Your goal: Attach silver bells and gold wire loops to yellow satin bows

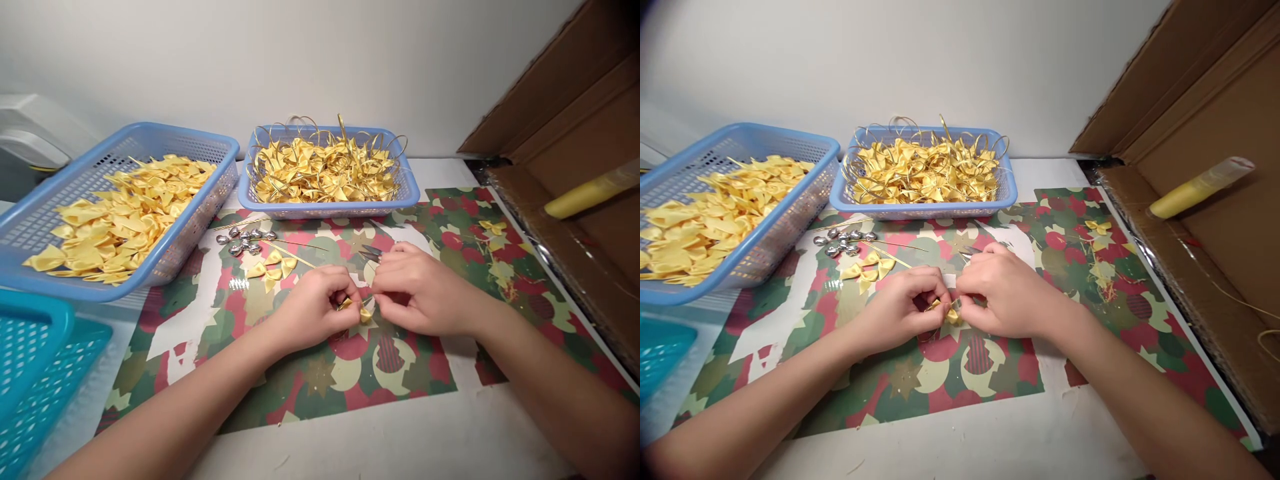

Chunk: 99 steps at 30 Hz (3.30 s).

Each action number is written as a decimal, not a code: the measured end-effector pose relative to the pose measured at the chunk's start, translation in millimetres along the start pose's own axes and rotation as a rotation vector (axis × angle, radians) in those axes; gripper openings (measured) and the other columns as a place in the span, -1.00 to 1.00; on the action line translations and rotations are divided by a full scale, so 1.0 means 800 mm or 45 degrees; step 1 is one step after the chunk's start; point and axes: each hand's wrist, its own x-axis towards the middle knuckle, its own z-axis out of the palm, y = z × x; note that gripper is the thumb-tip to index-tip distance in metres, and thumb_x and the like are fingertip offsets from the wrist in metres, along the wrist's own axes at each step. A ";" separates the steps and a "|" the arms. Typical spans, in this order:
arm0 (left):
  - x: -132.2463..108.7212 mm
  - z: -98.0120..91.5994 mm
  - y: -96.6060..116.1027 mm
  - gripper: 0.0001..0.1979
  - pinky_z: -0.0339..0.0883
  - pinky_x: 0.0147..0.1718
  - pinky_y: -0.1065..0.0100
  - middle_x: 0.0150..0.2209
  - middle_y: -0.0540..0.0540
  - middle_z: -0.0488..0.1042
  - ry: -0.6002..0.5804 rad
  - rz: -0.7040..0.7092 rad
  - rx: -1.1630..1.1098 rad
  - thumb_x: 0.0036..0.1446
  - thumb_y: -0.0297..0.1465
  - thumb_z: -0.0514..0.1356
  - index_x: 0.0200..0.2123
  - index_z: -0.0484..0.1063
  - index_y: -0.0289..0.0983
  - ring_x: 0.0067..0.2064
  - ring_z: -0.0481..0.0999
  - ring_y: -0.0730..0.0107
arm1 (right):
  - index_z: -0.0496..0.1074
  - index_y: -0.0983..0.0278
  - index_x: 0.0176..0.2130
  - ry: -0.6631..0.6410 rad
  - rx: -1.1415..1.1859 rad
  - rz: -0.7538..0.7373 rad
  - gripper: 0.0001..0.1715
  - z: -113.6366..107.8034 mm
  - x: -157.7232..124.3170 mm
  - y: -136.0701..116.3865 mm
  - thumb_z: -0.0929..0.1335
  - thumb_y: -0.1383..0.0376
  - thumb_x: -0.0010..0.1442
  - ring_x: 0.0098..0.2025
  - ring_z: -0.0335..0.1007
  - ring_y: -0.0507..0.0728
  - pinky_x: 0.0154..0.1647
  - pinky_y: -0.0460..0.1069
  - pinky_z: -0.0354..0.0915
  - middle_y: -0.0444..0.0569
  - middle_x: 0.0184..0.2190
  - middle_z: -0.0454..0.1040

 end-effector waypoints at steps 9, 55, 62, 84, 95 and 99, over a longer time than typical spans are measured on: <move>-0.001 0.000 -0.002 -0.88 0.13 -0.46 0.48 -0.52 0.06 0.31 -0.011 0.007 -0.080 -0.04 -0.60 0.16 -0.54 0.39 -0.29 -0.44 0.25 0.52 | 0.29 0.30 -0.52 -0.052 0.779 0.344 -0.71 0.020 0.008 0.007 0.23 0.31 0.22 -0.51 0.06 -0.04 -0.47 -0.10 0.02 -0.20 -0.60 0.19; -0.002 -0.001 0.003 -0.87 0.08 -0.53 0.50 -0.49 0.06 0.29 -0.068 -0.130 -0.429 -0.02 -0.60 0.15 -0.52 0.40 -0.29 -0.49 0.19 0.57 | 0.13 0.24 -0.63 0.266 1.710 0.509 -0.74 0.063 0.014 -0.009 0.25 0.26 0.02 -0.68 -0.15 -0.11 -0.67 -0.16 -0.12 -0.30 -0.74 0.04; -0.001 -0.003 0.002 -0.87 0.07 -0.52 0.48 -0.50 0.06 0.28 -0.068 -0.149 -0.414 -0.03 -0.59 0.13 -0.54 0.36 -0.28 -0.49 0.17 0.55 | 0.10 0.24 -0.62 0.269 1.908 0.567 -0.74 0.063 0.015 -0.007 0.28 0.27 -0.03 -0.69 -0.23 -0.13 -0.68 -0.17 -0.19 -0.34 -0.75 -0.04; -0.003 0.001 0.001 -0.90 0.11 -0.47 0.49 -0.47 0.07 0.25 -0.031 -0.063 -0.304 0.03 -0.54 0.21 -0.48 0.37 -0.29 -0.43 0.22 0.54 | 0.18 0.27 -0.61 0.279 1.599 0.490 -0.76 0.062 0.013 -0.008 0.24 0.30 0.05 -0.67 -0.06 -0.10 -0.69 -0.17 -0.08 -0.26 -0.70 0.10; -0.002 0.002 -0.002 -0.92 0.10 -0.53 0.49 -0.44 0.04 0.31 0.012 -0.125 -0.333 0.13 -0.48 0.20 -0.41 0.48 -0.28 -0.47 0.22 0.57 | 0.17 0.25 -0.56 0.310 1.480 0.555 -0.73 0.057 0.012 -0.004 0.23 0.21 0.12 -0.72 0.06 -0.09 -0.73 -0.17 0.02 -0.28 -0.71 0.14; -0.003 0.000 0.000 -0.91 0.08 -0.54 0.49 -0.45 0.05 0.32 0.021 -0.145 -0.338 0.12 -0.47 0.21 -0.44 0.47 -0.29 -0.48 0.20 0.57 | 0.15 0.25 -0.59 0.356 1.320 0.495 -0.72 0.049 0.012 -0.004 0.23 0.27 0.11 -0.68 0.04 -0.10 -0.67 -0.17 0.02 -0.27 -0.73 0.14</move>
